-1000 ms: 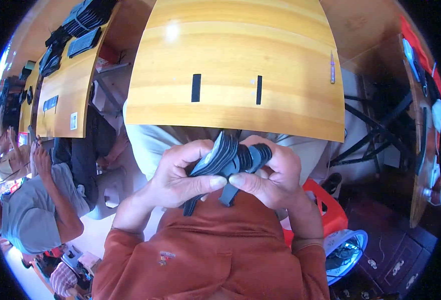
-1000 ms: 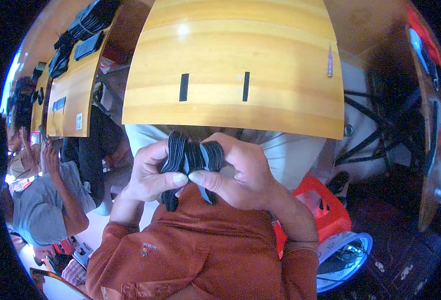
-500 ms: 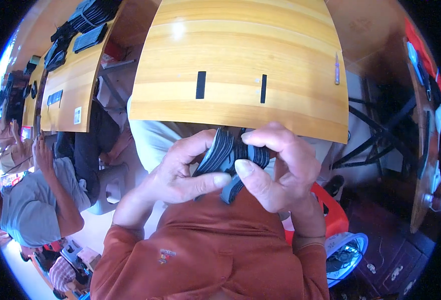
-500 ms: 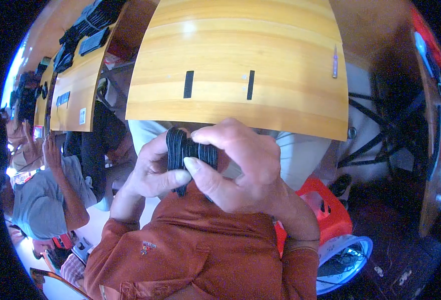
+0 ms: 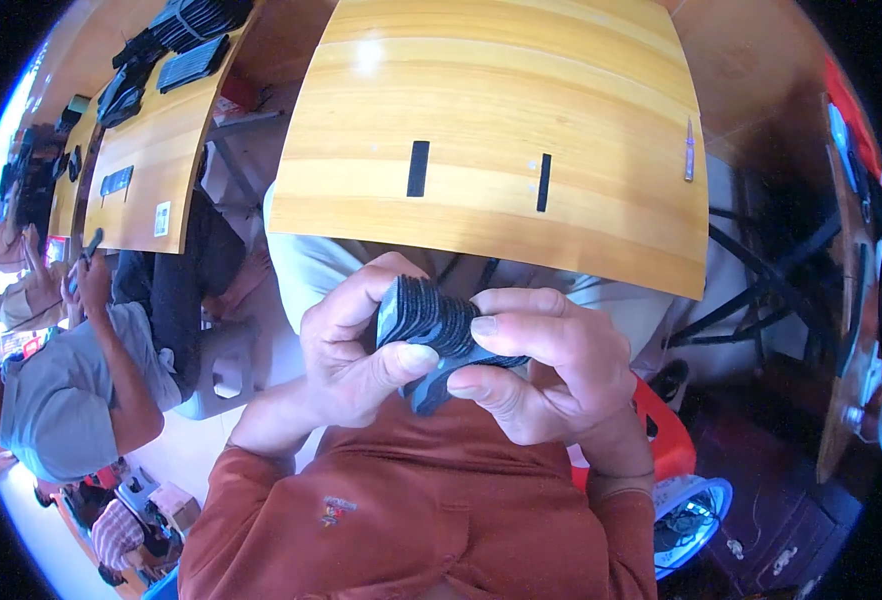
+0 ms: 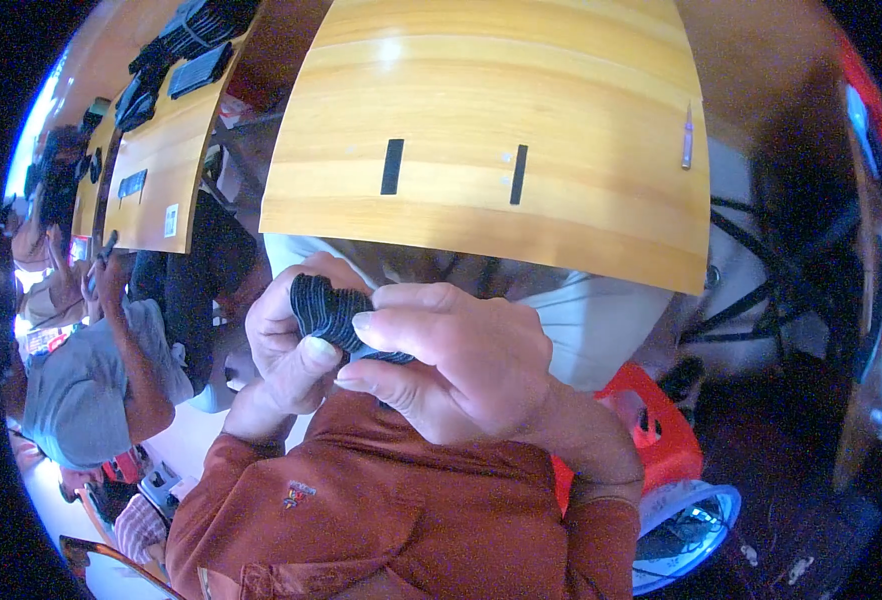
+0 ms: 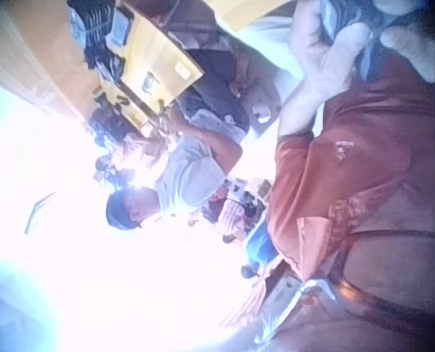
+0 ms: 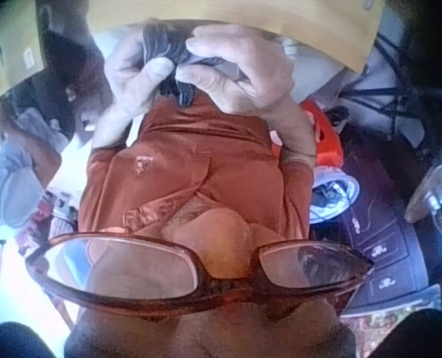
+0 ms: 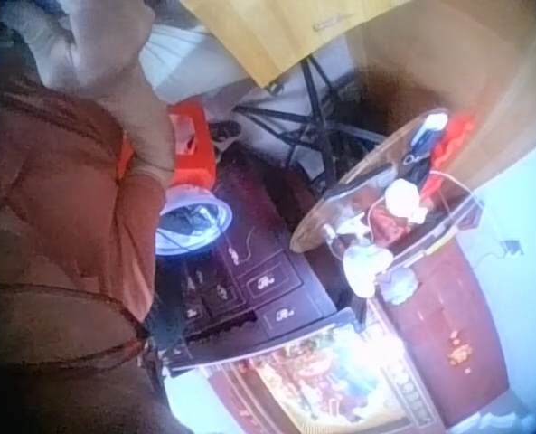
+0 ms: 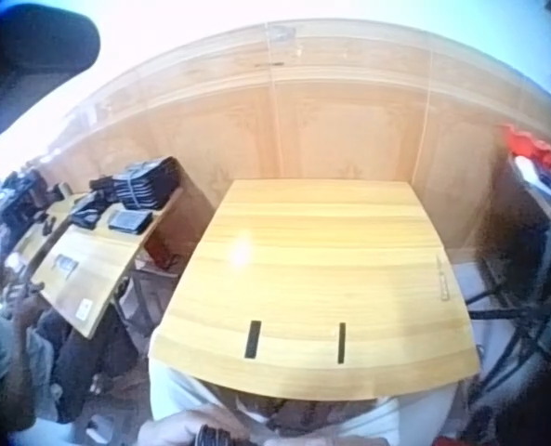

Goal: Assembling leather straps by attaching metal hardware using small screws.

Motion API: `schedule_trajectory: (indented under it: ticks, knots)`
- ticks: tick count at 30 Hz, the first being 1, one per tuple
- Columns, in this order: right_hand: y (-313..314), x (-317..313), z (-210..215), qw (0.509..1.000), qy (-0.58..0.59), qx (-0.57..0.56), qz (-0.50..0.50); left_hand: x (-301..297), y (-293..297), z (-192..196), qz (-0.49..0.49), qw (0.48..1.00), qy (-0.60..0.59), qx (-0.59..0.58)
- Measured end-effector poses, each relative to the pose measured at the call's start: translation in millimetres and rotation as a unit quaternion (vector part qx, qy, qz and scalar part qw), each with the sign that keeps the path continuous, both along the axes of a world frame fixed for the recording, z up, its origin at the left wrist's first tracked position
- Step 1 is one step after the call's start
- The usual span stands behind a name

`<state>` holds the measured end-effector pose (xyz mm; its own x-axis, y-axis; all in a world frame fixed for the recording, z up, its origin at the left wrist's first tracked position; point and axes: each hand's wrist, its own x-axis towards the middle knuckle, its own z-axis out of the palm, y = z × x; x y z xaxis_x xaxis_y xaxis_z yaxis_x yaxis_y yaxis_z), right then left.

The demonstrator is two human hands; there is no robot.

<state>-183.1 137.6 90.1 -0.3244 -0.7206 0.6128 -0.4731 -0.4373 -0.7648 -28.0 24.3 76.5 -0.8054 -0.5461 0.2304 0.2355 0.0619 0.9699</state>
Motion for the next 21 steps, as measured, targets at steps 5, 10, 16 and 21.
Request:
schedule_trajectory:
  ticks: [5,10,16,21]
  knots:
    - [-5,5,-7,0.999,-0.035,-0.038,-0.003,3,9,-1,0.02,0.999,0.01,0.043]
    - [-4,-5,-4,0.998,-0.055,0.006,0.042,5,-5,-4,-0.055,0.998,-0.002,0.01]
    - [-5,-5,-22,0.982,-0.172,0.071,0.032,-16,-16,6,-0.078,0.99,-0.075,0.092]
    - [-7,13,-31,0.958,-0.252,0.124,0.053,-29,-12,1,-0.003,0.972,-0.061,0.225]
